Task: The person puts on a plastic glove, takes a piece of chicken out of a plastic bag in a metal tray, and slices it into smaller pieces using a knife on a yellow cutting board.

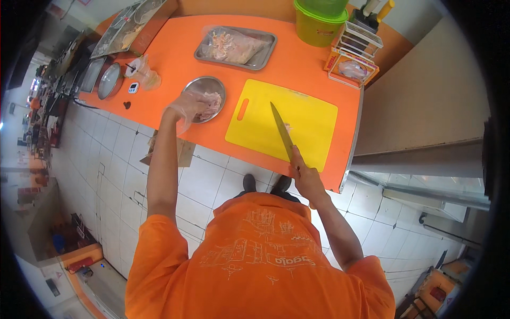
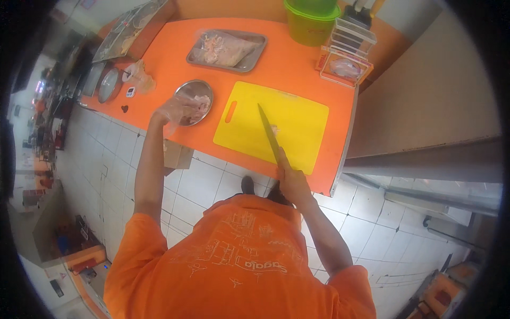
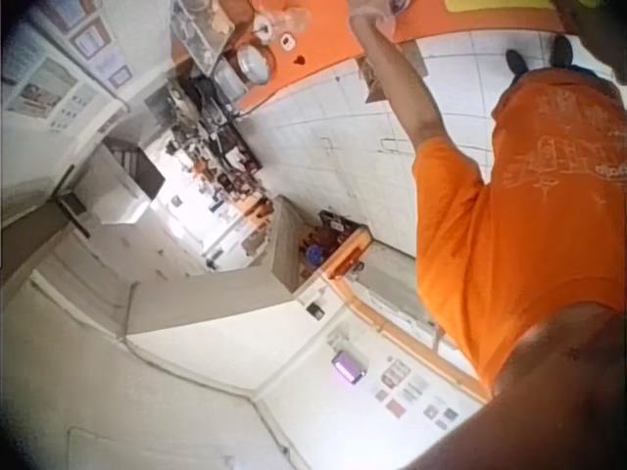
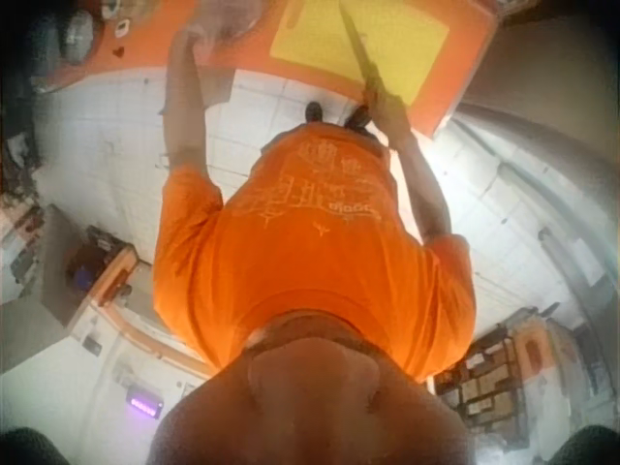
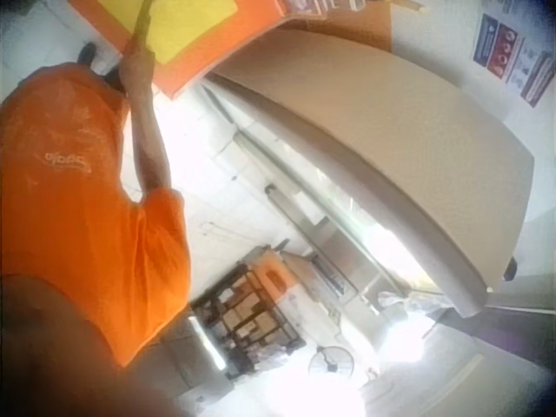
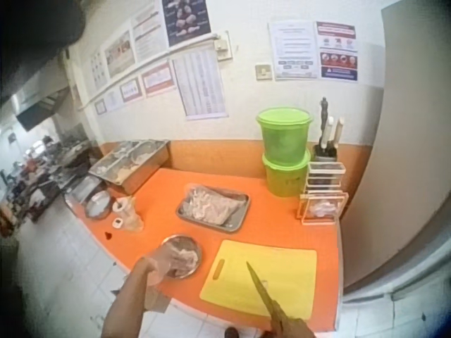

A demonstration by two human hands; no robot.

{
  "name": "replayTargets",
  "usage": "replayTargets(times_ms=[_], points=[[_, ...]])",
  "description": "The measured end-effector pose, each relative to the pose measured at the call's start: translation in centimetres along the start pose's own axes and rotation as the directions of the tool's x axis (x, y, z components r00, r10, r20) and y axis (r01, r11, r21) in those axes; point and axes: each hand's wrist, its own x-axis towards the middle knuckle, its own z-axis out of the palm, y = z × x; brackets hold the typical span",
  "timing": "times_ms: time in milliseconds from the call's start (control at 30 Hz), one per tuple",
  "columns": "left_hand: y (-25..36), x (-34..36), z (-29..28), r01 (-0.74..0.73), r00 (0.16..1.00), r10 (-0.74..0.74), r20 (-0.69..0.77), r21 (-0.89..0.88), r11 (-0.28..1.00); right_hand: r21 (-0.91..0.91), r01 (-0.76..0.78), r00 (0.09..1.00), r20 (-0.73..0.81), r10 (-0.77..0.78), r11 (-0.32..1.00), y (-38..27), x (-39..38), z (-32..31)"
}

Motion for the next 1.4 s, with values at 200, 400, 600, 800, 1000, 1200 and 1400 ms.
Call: replayTargets(times_ms=[200,400,600,800,1000,1200,1400], points=[[4.0,-0.1,11.0,-0.271,0.955,0.276,-0.108,0.057,0.961,0.206,-0.140,0.984,-0.081,0.160,0.968,-0.1,-1.2,-4.1],[5.4,-0.8,26.6,-0.370,0.924,0.383,0.012,0.288,0.883,0.308,-0.123,0.903,-0.359,0.235,0.943,1.7,-1.0,-5.8],[3.3,2.6,28.1,-0.237,0.965,0.258,0.044,-0.267,0.934,0.423,-0.176,0.923,-0.243,0.298,0.889,-0.5,-2.6,-5.7],[9.3,1.1,28.0,-0.039,0.937,0.211,0.279,-0.517,0.855,0.437,-0.160,0.928,-0.239,0.286,0.885,0.1,-2.6,-5.4],[5.0,1.8,26.6,0.067,0.961,0.070,0.266,-0.473,0.878,0.276,-0.111,0.975,-0.157,0.158,0.955,1.9,-2.3,-2.6],[3.7,1.1,24.3,0.159,0.952,-0.018,0.307,-0.442,0.883,0.237,0.012,0.985,-0.167,0.029,0.972,1.6,-2.5,-0.5],[11.0,-2.8,23.1,0.292,0.888,0.091,0.450,-0.707,0.644,0.262,-0.087,0.949,-0.270,0.160,0.961,1.8,-2.6,-2.9]])
